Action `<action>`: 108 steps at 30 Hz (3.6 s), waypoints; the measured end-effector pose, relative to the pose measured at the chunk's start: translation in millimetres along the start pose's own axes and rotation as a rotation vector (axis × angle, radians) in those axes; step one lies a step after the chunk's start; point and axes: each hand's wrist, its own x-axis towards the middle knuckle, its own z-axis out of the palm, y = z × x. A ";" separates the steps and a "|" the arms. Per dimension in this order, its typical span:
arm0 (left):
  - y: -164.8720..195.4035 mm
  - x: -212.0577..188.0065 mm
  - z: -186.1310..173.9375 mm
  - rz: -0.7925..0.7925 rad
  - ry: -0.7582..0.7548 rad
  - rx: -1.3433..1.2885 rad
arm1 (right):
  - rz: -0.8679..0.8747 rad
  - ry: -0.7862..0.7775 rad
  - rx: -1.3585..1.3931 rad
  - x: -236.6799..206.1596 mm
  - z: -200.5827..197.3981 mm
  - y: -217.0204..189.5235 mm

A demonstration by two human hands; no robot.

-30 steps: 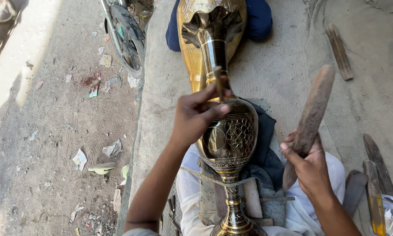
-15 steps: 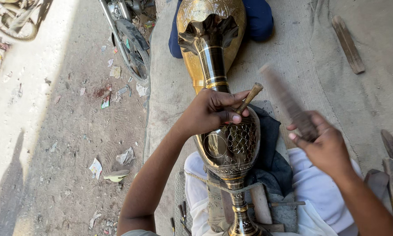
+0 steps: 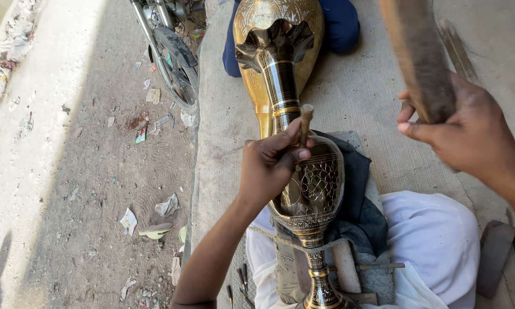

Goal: The person sits on the ground and uses a hammer and chisel to engrave a decorative pattern onto a brass vase. They repeatedly strike the chisel with the hammer to create indentations in the metal surface.

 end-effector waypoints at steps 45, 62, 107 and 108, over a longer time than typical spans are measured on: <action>-10.3 67.4 -8.6 0.211 -1.010 0.006 | 0.097 0.602 0.151 -135.9 145.0 79.2; -15.9 -8.8 -20.4 0.097 -0.190 -0.021 | 0.035 0.174 -0.080 -45.2 38.5 23.2; -28.9 34.3 -12.7 0.327 -0.761 0.171 | 0.088 0.574 0.464 -125.9 147.5 71.5; -29.9 37.9 -12.5 0.360 -0.799 0.144 | 0.098 0.591 0.377 -133.1 155.1 75.6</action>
